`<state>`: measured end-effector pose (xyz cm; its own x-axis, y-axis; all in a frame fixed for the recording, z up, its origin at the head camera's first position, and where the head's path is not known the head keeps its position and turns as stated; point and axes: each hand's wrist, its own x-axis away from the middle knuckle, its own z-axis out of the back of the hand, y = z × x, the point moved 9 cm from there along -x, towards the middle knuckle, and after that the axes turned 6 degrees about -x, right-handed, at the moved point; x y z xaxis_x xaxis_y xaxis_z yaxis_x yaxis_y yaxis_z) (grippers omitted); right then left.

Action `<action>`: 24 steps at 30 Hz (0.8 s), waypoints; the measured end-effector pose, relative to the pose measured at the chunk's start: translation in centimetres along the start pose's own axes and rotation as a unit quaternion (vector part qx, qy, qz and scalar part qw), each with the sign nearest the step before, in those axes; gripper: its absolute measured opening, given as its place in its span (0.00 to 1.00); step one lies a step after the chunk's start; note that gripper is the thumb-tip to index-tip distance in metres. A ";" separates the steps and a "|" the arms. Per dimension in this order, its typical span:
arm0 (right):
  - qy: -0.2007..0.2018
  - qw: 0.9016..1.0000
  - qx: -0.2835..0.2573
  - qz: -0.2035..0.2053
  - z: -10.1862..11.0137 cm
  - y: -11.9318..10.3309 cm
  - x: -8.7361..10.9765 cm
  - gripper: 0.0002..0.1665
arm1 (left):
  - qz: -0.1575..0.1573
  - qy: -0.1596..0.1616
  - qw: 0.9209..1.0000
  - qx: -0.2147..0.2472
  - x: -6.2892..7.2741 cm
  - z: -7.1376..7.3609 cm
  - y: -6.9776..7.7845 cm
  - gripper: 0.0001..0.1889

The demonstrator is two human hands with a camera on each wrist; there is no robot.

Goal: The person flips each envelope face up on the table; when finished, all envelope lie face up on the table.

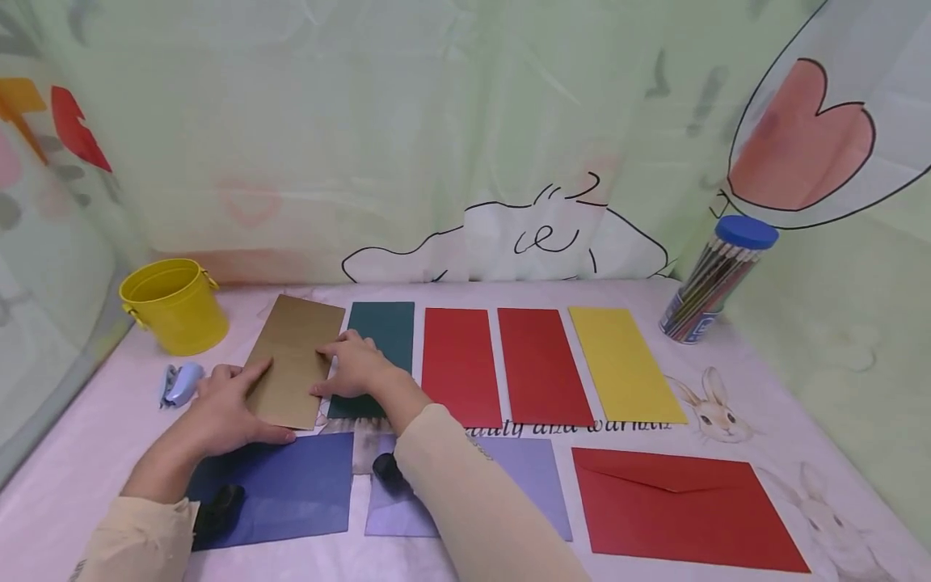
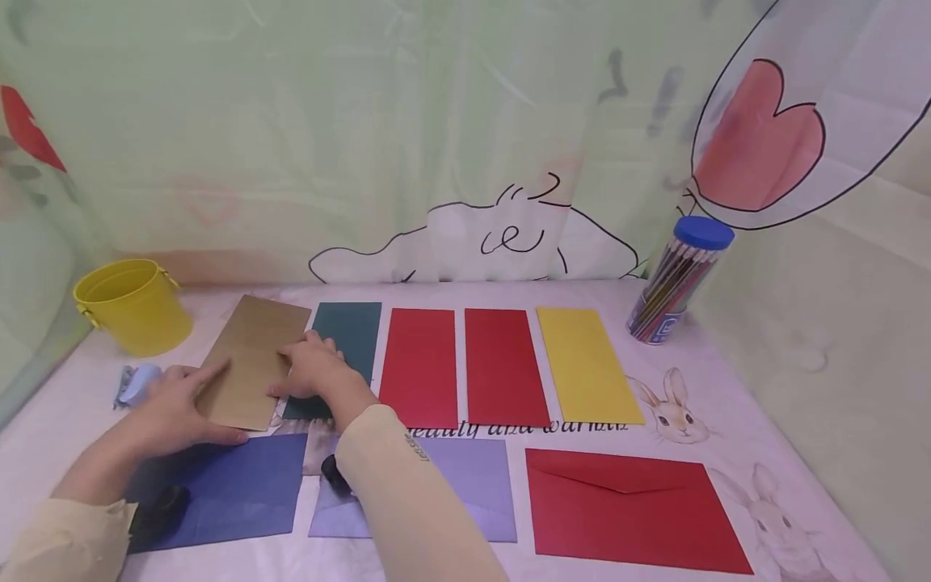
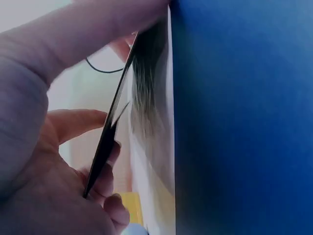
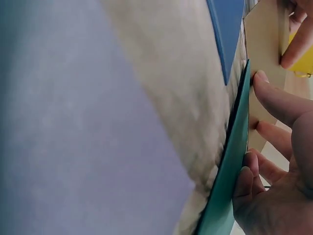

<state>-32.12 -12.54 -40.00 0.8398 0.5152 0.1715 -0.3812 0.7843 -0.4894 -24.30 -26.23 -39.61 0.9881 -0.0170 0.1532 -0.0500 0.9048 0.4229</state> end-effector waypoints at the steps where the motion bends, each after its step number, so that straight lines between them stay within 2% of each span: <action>1: -0.001 1.000 0.000 0.002 0.0 0.0 0.0 0.42 | -0.007 0.002 1.000 0.001 0.0 0.1 0.1 0.65; 6: 0.000 1.000 -0.012 0.005 0.0 0.1 0.0 0.41 | -0.036 0.004 0.999 -0.018 0.3 0.1 0.6 0.61; 10: -0.001 0.999 -0.035 0.003 0.1 0.4 0.1 0.39 | -0.039 -0.015 0.998 -0.040 0.2 -0.2 0.2 0.58; 13: -0.002 0.997 -0.075 0.007 0.4 0.6 0.3 0.37 | -0.045 -0.016 0.998 -0.046 0.0 -0.2 0.0 0.51; 15: 0.004 0.993 -0.116 0.014 0.7 0.7 0.4 0.34 | -0.052 0.001 0.997 -0.052 -0.1 0.2 0.1 0.44; 18: 0.016 0.985 -0.173 0.024 1.1 0.9 0.5 0.31 | -0.060 0.045 0.996 -0.040 -0.1 1.3 0.5 0.33; 21: 0.015 0.983 -0.182 0.037 1.3 0.6 0.6 0.32 | -0.060 0.101 0.993 -0.011 0.2 3.0 1.0 0.27; 24: 0.008 0.985 -0.167 0.052 1.2 -0.1 0.8 0.38 | -0.039 0.156 0.986 0.038 0.8 4.6 1.2 0.28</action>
<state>-31.89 -11.77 -38.77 0.8103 0.5786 0.0932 -0.3193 0.5692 -0.7576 -24.24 -27.15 -34.86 0.9855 0.0573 -0.1595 0.0286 0.8714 0.4898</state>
